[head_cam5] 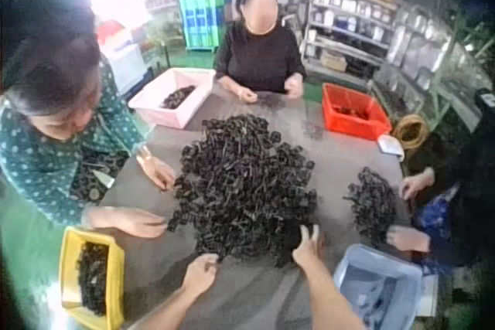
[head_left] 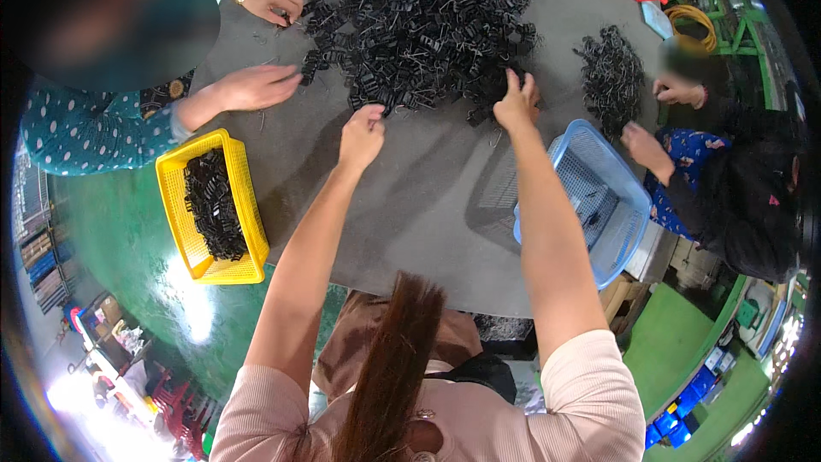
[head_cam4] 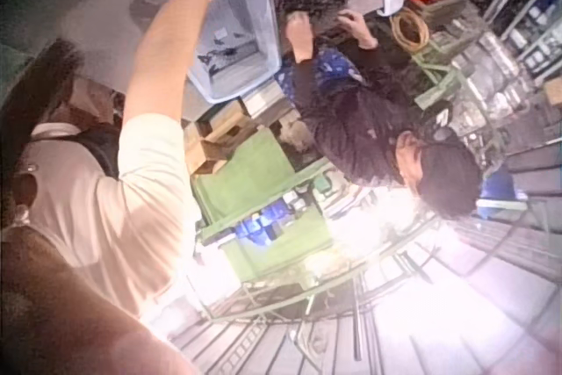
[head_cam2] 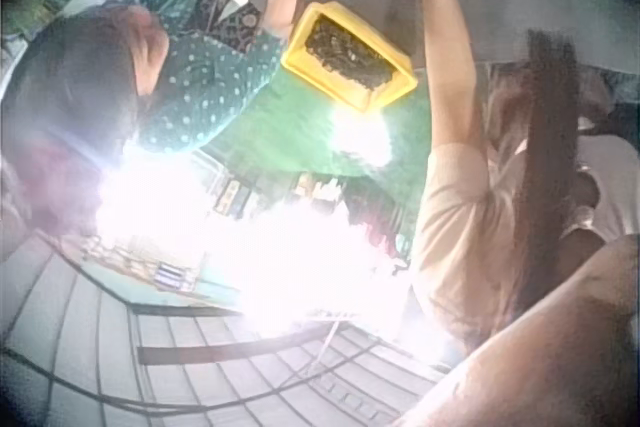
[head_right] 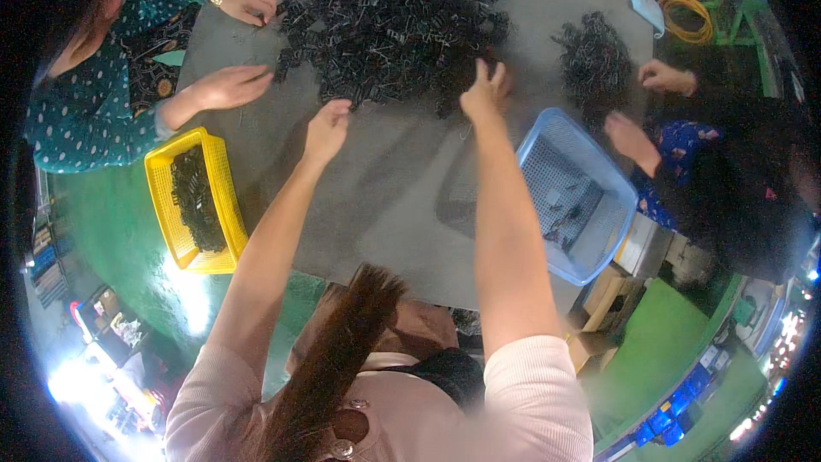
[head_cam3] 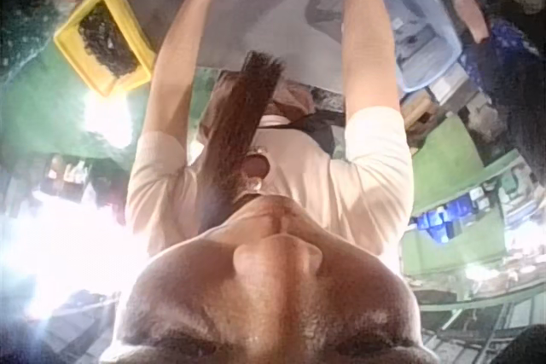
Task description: The person assembles small black plastic components with metal hooks by hand at a shared workstation. They pick up parts from a pile, attach the hooks, and place the finished items into a yellow basket while coworkers perform similar tasks nearby.
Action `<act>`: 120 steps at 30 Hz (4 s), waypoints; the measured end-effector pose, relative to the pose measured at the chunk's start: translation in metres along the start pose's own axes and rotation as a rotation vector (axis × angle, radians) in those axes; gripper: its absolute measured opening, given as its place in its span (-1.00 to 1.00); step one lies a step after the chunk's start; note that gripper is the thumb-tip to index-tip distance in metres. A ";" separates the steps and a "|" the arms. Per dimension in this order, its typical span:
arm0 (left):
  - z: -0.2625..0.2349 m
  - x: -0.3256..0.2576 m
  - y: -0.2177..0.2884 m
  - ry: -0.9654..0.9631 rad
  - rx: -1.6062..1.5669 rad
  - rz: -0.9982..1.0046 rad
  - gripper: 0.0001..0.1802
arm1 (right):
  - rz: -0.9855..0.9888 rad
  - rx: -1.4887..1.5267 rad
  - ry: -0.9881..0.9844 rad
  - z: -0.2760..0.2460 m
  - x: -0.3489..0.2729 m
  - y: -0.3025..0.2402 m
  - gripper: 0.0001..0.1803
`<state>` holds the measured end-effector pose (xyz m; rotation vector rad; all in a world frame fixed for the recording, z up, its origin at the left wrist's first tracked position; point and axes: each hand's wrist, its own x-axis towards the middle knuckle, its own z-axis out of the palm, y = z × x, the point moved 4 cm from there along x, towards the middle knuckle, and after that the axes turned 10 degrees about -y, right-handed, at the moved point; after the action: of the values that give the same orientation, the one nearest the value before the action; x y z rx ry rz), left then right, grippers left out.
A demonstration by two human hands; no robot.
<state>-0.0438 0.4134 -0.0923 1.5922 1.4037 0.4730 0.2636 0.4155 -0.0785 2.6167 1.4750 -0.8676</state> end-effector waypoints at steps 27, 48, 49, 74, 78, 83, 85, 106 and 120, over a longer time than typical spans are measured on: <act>0.006 0.008 0.040 0.076 0.419 0.167 -0.85 | -0.272 0.328 0.125 0.057 -0.109 -0.101 -0.91; -0.027 -0.004 0.089 0.364 0.055 0.662 -0.95 | -0.329 0.422 0.100 0.084 -0.156 -0.044 -0.91; -0.029 -0.006 0.093 0.389 0.036 0.671 -0.94 | -0.344 0.437 0.120 0.081 -0.153 -0.048 -0.91; -0.023 -0.075 0.022 0.107 0.420 0.266 -0.84 | -0.140 0.976 -0.352 0.087 -0.145 -0.037 -0.81; 0.008 -0.103 0.006 -0.151 0.568 0.097 -0.82 | -0.071 1.100 -0.505 0.064 -0.157 -0.016 -0.86; -0.015 -0.110 0.041 -0.204 0.503 0.184 -0.85 | -0.235 0.591 -0.272 0.071 -0.167 0.001 -0.84; -0.018 -0.111 0.039 -0.237 0.640 0.208 -0.78 | -0.317 0.369 -0.071 0.070 -0.176 -0.004 -0.81; -0.003 -0.124 -0.008 0.078 0.404 0.274 -0.80 | -0.845 -0.405 -0.012 0.109 -0.185 -0.070 -0.84; -0.022 -0.113 -0.003 -0.057 0.079 0.029 -0.74 | -0.328 0.546 -0.444 0.056 -0.174 -0.035 -0.79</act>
<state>-0.0937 0.3180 -0.0520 1.6784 1.3729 0.3904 0.1404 0.2826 -0.0355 2.2462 1.7347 -1.9781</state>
